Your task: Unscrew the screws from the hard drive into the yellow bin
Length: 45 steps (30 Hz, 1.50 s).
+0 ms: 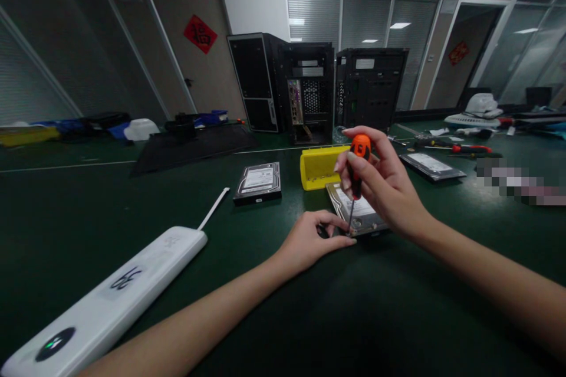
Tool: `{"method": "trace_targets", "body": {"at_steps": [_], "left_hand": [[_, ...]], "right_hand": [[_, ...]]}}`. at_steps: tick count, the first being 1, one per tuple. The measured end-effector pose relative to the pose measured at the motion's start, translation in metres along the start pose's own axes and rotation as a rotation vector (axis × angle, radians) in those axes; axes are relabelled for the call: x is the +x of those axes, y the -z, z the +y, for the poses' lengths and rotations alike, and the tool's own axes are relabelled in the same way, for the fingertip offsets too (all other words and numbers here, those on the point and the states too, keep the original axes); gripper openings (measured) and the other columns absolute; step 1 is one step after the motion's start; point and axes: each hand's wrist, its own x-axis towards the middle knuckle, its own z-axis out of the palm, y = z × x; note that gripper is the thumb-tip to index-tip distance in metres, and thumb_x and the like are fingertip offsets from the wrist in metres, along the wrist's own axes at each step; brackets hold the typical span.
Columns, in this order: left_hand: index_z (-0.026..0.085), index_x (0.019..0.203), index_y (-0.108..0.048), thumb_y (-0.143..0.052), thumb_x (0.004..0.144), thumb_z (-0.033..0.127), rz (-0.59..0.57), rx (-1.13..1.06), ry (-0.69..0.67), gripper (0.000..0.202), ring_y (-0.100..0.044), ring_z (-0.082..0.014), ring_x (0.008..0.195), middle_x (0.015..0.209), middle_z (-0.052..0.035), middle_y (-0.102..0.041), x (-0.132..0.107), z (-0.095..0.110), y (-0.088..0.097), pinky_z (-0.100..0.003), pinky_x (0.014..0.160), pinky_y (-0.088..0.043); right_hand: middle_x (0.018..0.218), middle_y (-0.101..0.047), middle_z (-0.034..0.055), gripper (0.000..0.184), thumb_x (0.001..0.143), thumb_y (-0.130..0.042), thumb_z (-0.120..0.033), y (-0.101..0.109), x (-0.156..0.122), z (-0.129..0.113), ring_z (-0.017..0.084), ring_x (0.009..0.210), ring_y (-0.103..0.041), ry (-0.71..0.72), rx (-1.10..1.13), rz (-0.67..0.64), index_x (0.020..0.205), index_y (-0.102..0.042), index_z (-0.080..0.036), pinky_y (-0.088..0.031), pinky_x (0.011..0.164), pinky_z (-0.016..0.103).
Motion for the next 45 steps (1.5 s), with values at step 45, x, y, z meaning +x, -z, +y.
{"method": "trace_targets", "body": {"at_steps": [45], "left_hand": [[0.016,0.094,-0.070,-0.064,0.073,0.039,-0.077,-0.061,0.026,0.031,-0.043,-0.0129,0.064,0.067,0.0011,-0.053,0.0012,0.0065,0.0022,-0.024,0.060,-0.031]], "right_hand": [[0.084,-0.047,0.0006,0.031,0.083,-0.054,-0.030,-0.0003,-0.0010,-0.0013,0.011,0.059,-0.047,-0.019,-0.052,0.044,0.111,-0.043,-0.032,-0.040,0.046,0.026]]}}
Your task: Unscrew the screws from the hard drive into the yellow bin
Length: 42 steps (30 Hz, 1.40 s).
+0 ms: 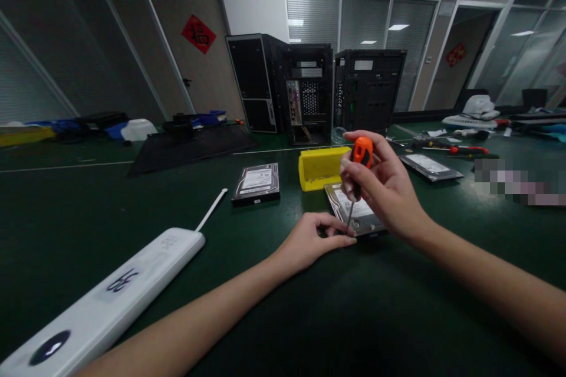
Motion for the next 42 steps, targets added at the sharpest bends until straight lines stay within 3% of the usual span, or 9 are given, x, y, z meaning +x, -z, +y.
{"method": "trace_targets", "body": {"at_steps": [10,42], "left_hand": [[0.016,0.090,-0.070,-0.069,0.067,0.042,0.078,0.063,-0.005,0.035,-0.040,-0.0118,0.062,0.063,0.0032,-0.046,0.0001,-0.0050,0.0039,-0.023,0.058,-0.030],[0.014,0.087,-0.070,-0.067,0.070,0.039,0.064,0.068,0.005,0.030,-0.043,-0.0117,0.061,0.063,0.0022,-0.049,-0.0001,-0.0014,0.0027,-0.023,0.058,-0.032]], "right_hand": [[0.084,-0.047,0.0007,0.030,0.083,-0.053,-0.030,0.0025,-0.0019,0.0003,0.011,0.059,-0.046,0.016,0.005,0.013,0.111,-0.043,-0.032,-0.041,0.047,0.026],[0.083,-0.046,0.0002,0.030,0.083,-0.054,-0.027,-0.0016,-0.0031,-0.0031,0.009,0.060,-0.047,0.025,0.032,-0.003,0.111,-0.044,-0.030,-0.040,0.045,0.022]]}}
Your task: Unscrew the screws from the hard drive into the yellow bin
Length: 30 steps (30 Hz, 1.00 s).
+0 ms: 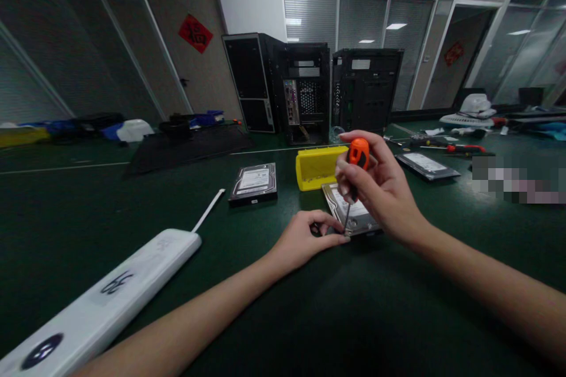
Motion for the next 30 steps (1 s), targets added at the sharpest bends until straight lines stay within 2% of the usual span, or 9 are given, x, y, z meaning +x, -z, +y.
{"method": "trace_targets", "body": {"at_steps": [10,30], "left_hand": [[0.014,0.087,-0.070,-0.067,0.071,0.038,0.001,-0.001,-0.019,0.030,-0.043,-0.0118,0.062,0.063,0.0022,-0.050,0.0004,-0.0022,-0.0015,-0.023,0.058,-0.031],[0.014,0.089,-0.069,-0.068,0.070,0.035,-0.012,-0.015,-0.020,0.029,-0.042,-0.0116,0.061,0.061,0.0034,-0.049,0.0011,-0.0028,-0.0016,-0.023,0.058,-0.031]], "right_hand": [[0.083,-0.046,0.0000,0.030,0.083,-0.054,-0.024,-0.0024,-0.0009,0.0000,0.008,0.060,-0.046,0.013,0.023,-0.011,0.111,-0.044,-0.028,-0.039,0.046,0.021],[0.086,-0.046,0.0000,0.033,0.082,-0.055,-0.021,-0.0049,-0.0021,-0.0025,0.008,0.060,-0.043,0.069,-0.080,-0.023,0.113,-0.045,-0.028,-0.041,0.050,0.022]]}}
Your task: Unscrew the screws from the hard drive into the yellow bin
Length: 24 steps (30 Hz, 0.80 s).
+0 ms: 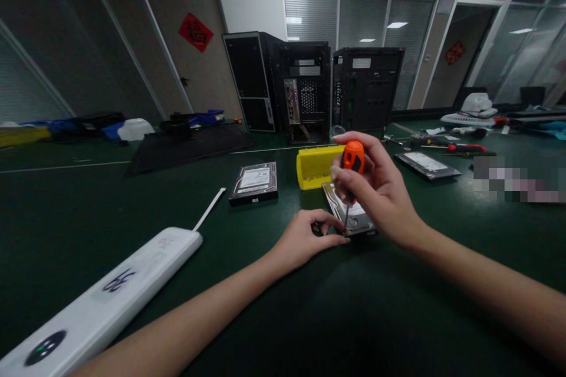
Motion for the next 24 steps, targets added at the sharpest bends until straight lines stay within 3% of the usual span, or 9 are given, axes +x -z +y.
{"method": "trace_targets", "body": {"at_steps": [24], "left_hand": [[0.014,0.089,-0.069,-0.068,0.070,0.038,0.000,0.001,0.024,0.031,-0.041,-0.0115,0.059,0.061,0.0032,-0.046,-0.0004,0.0022,-0.0002,-0.023,0.056,-0.030]], "right_hand": [[0.085,-0.045,0.0010,0.032,0.084,-0.052,-0.028,-0.0003,-0.0013,-0.0011,0.010,0.060,-0.044,-0.013,-0.036,0.010,0.114,-0.043,-0.029,-0.042,0.050,0.024]]}}
